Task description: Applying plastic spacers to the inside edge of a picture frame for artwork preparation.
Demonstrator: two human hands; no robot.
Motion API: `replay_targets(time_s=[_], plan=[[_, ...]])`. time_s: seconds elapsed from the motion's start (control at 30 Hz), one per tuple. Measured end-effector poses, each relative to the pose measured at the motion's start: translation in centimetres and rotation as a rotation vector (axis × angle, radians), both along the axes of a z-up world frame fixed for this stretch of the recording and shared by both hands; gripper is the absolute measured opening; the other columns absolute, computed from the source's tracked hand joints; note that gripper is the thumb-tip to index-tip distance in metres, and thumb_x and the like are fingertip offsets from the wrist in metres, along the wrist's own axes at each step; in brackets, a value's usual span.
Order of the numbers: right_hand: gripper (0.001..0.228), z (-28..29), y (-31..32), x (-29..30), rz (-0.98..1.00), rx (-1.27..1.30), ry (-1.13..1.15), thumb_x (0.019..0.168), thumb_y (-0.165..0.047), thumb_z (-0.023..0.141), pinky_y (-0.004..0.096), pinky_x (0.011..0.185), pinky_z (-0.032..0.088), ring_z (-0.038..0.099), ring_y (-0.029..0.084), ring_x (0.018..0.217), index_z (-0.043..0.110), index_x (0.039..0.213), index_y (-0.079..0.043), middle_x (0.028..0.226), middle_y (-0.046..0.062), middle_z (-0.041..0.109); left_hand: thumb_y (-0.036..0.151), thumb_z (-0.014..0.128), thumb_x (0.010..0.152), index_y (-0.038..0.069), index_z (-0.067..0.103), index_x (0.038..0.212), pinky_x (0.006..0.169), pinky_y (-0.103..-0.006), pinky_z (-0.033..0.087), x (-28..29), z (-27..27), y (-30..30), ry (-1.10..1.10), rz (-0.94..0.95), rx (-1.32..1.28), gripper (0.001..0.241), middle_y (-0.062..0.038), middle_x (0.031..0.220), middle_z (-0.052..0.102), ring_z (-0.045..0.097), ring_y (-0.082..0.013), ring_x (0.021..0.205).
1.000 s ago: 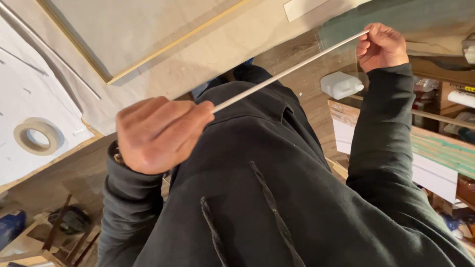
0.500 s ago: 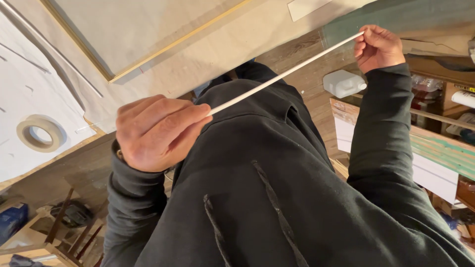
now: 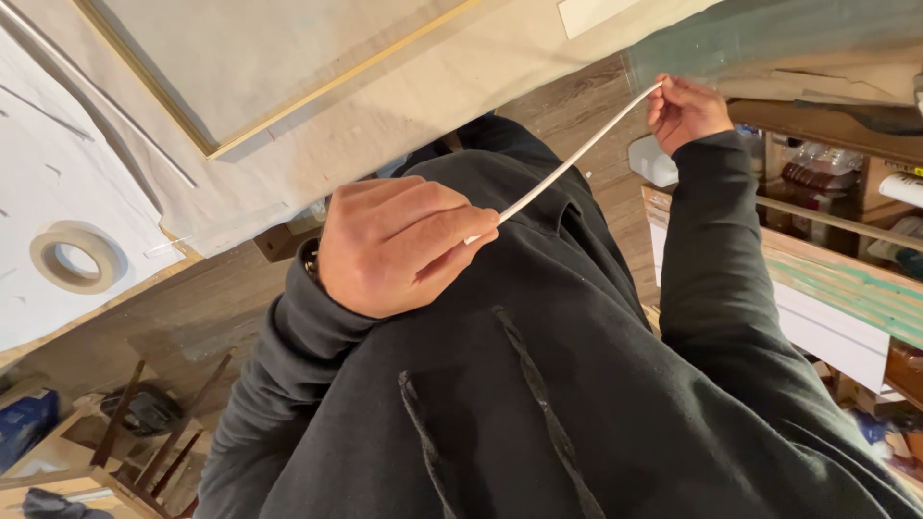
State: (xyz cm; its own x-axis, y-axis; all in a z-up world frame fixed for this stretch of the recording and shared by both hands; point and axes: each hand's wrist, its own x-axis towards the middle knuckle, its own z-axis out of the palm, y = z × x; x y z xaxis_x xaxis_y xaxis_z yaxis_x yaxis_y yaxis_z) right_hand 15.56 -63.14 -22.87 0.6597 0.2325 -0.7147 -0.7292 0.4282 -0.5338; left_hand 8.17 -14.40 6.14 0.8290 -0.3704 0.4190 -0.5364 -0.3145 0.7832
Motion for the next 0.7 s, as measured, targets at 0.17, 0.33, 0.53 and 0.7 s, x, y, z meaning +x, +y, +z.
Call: replay_targets(time_s=[0.17, 0.33, 0.53, 0.7], plan=[[0.015, -0.6, 0.7, -1.3, 0.018, -0.02, 0.032, 0.111, -0.008, 0.06, 0.031, 0.084, 0.055, 0.065, 0.018, 0.091, 0.063, 0.119, 0.004, 0.101, 0.01, 0.067, 0.002, 0.083, 0.092, 0.003, 0.073, 0.105, 0.069, -0.0305, 0.055, 0.6, -2.1, -0.4, 0.159, 0.011, -0.094, 0.017, -0.008, 0.096, 0.071, 0.068, -0.018, 0.084], [0.016, 2.5, 4.5, -0.2, 0.107, -0.071, -0.031, 0.111, -0.012, 0.057, 0.034, 0.086, 0.056, 0.066, 0.02, 0.094, 0.063, 0.116, 0.002, 0.103, 0.009, 0.068, 0.009, 0.066, 0.104, 0.003, 0.069, 0.111, 0.09, -0.0342, 0.058, 2.9, -0.8, 0.3, 0.33, 0.085, -0.58, 0.01, -0.019, 0.119, 0.067, 0.069, -0.0237, 0.108], [0.018, 8.5, 9.6, 4.6, 0.376, -0.329, -0.382, 0.111, -0.014, 0.056, 0.034, 0.088, 0.059, 0.069, 0.019, 0.094, 0.064, 0.117, 0.002, 0.106, 0.009, 0.071, 0.015, 0.056, 0.113, 0.003, 0.066, 0.121, 0.094, -0.0386, 0.054, 3.0, 2.9, 3.3, 0.364, 0.094, -0.637, 0.018, -0.014, 0.112, 0.072, 0.071, -0.0243, 0.107], [0.017, 5.0, 11.4, 12.1, 0.554, -0.976, -1.039, 0.113, -0.013, 0.065, 0.035, 0.074, 0.054, 0.066, 0.019, 0.083, 0.067, 0.109, 0.003, 0.093, 0.01, 0.069, 0.008, 0.057, 0.111, 0.002, 0.068, 0.124, 0.078, -0.0306, 0.055, 2.9, 7.7, 3.8, 0.418, 0.0, -0.317, 0.018, -0.009, 0.102, 0.072, 0.072, -0.0168, 0.089]])
